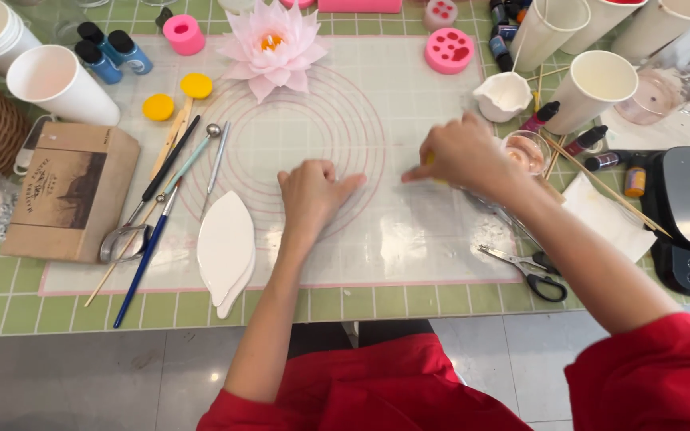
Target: Trim small circular wax pieces using scissors at a craft workbench.
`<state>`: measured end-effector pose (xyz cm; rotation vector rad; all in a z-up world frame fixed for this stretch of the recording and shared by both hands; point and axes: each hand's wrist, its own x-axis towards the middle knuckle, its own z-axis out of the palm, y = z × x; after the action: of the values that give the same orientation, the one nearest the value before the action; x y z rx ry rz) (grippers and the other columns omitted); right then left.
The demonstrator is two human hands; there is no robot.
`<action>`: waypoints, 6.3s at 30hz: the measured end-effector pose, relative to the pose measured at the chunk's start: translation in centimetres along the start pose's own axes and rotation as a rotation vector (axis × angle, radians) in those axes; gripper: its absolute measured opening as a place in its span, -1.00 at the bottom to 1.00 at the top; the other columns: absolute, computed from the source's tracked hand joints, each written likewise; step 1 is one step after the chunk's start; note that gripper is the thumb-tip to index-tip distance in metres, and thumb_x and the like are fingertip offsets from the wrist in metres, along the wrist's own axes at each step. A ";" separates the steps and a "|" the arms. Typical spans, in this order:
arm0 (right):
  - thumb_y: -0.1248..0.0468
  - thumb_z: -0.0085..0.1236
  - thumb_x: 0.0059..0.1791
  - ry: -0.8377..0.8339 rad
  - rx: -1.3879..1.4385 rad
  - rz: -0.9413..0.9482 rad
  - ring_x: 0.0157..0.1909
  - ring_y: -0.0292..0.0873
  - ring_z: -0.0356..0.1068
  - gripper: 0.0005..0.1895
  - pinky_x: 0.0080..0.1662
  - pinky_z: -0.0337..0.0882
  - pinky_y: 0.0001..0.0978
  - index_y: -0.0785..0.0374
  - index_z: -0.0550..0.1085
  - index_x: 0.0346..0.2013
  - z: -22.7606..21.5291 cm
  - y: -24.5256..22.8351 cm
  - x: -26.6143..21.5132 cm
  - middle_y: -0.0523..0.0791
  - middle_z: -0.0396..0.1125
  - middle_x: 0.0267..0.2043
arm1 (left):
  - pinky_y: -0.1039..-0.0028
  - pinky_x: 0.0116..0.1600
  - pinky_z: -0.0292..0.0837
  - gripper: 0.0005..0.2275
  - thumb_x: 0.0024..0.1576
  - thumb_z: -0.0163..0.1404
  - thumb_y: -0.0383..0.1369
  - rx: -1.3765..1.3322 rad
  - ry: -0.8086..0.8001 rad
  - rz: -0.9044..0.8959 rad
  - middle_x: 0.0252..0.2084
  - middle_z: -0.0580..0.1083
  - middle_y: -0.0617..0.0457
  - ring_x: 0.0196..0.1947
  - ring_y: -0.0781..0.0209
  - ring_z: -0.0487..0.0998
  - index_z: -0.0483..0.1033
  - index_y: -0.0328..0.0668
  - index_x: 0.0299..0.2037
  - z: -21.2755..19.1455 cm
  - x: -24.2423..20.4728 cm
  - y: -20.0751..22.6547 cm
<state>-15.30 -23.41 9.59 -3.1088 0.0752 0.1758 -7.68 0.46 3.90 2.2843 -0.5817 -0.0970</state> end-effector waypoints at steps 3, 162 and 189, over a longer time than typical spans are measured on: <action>-0.32 0.36 -0.28 -0.095 -0.020 0.090 -0.37 -0.05 0.47 -0.45 -0.01 0.31 -0.17 0.11 0.67 -0.50 1.9 -1.1 -2.0 -0.09 0.49 -0.53 | 0.31 -0.07 0.08 -0.48 -0.15 0.37 -0.05 0.046 -0.108 -0.046 -0.77 0.27 0.01 -0.66 -0.01 0.20 0.25 -0.14 -0.76 0.7 -0.9 0.9; 0.13 0.21 -0.04 0.144 0.277 0.361 0.00 -0.01 0.38 -0.65 0.01 0.38 -0.16 0.28 0.56 -0.05 3.5 2.8 -26.6 -0.04 0.48 -0.11 | 0.19 0.02 0.41 -0.89 0.08 0.17 -0.36 -0.028 -0.350 0.337 -0.27 0.56 -0.06 -0.33 -0.02 0.53 0.63 -0.23 -0.31 4.3 -10.2 8.5; -0.60 -0.38 -0.10 -0.531 2.348 0.235 -0.44 -0.21 0.17 -0.08 -0.30 0.24 -0.38 0.25 0.31 -0.30 8.8 -7.7 -21.3 -0.12 0.19 -0.47 | 0.23 -0.07 0.25 -0.93 0.10 0.12 -0.45 0.080 -0.151 0.472 -0.32 0.50 -0.04 -0.31 -0.05 0.46 0.56 -0.27 -0.38 3.2 -11.8 11.7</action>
<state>-37.05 -14.49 3.47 -0.6744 0.3044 0.4207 -23.40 -3.59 8.58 2.1656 -1.2046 -0.0145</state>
